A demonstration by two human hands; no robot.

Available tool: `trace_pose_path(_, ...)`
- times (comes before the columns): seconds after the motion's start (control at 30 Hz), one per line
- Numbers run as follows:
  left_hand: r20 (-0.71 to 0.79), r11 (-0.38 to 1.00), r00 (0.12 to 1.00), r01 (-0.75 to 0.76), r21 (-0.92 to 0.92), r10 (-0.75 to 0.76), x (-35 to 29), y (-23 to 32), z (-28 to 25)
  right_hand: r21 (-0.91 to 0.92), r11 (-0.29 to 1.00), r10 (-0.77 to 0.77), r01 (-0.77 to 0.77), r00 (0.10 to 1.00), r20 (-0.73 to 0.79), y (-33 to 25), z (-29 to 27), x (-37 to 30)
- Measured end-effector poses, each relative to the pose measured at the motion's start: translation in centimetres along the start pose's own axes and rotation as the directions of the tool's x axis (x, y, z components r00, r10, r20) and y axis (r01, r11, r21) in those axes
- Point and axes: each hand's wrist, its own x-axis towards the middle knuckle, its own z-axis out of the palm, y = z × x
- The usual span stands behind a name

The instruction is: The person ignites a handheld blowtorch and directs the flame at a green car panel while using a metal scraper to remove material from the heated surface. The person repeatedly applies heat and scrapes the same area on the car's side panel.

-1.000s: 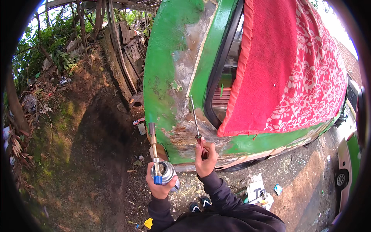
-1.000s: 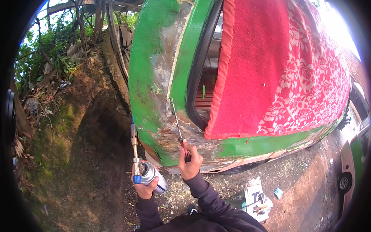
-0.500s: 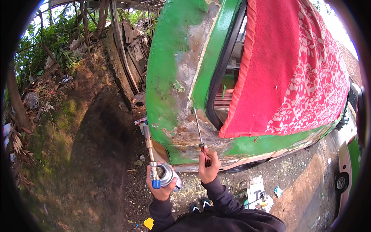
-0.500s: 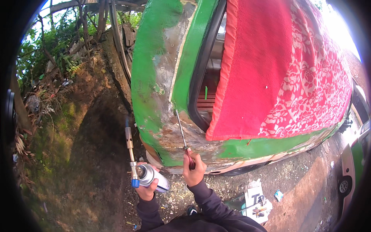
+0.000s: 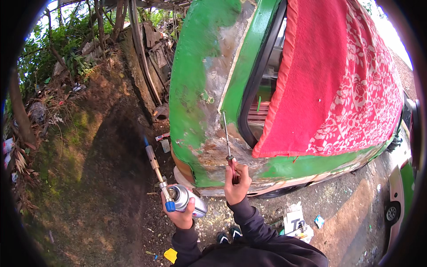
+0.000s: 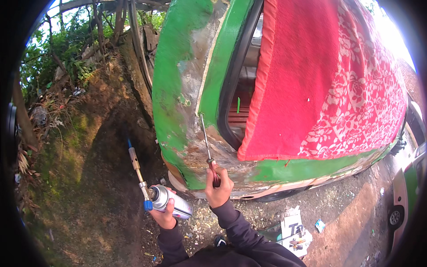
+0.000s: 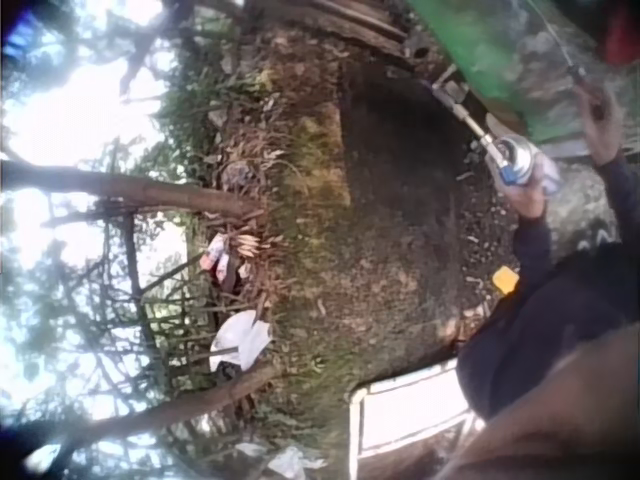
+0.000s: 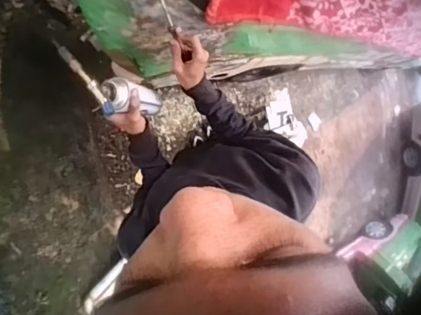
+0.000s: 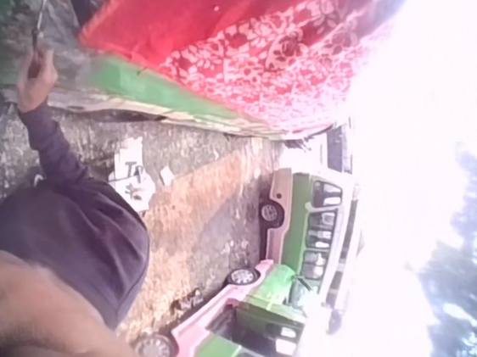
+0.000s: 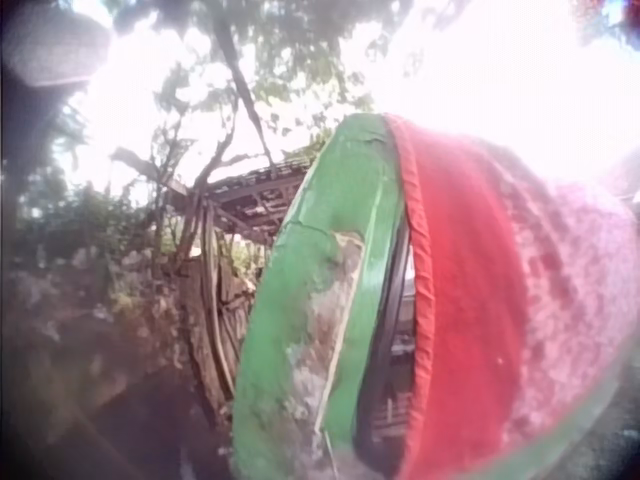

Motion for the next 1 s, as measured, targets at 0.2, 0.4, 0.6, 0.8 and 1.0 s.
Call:
trace_pose_path(0.2, -0.018, 0.999, 0.999, -0.033, -0.007, 0.032, 0.1, 0.0, 0.3, -0.017, 0.997, -0.08, 0.079, 0.997, -0.016, 1.1, -0.8, -0.7)
trace_pose_path(0.4, -0.012, 0.999, 0.999, -0.048, -0.021, 0.048, -0.4, -0.9, -0.3, 0.065, 0.998, -0.011, 0.013, 1.0, -0.024, 1.6, -0.7, -1.0)
trace_pose_path(0.6, -0.016, 0.999, 0.999, -0.043, 0.013, 0.043, -0.2, -0.8, -0.3, 0.072, 0.997, -0.027, 0.026, 1.0, 0.01, 1.3, -0.5, 0.2)
trace_pose_path(0.8, 0.0, 0.998, 0.999, -0.047, -0.037, 0.047, -0.3, -0.6, 0.5, 0.12, 0.99, -0.072, 0.074, 0.997, -0.024, 2.5, -1.5, 0.0)
trace_pose_path(1.0, 0.014, 1.0, 0.999, -0.029, -0.004, 0.029, 0.0, -0.1, 1.1, 0.103, 0.993, 0.046, -0.055, 0.995, 0.089, 1.4, -1.6, 1.9)
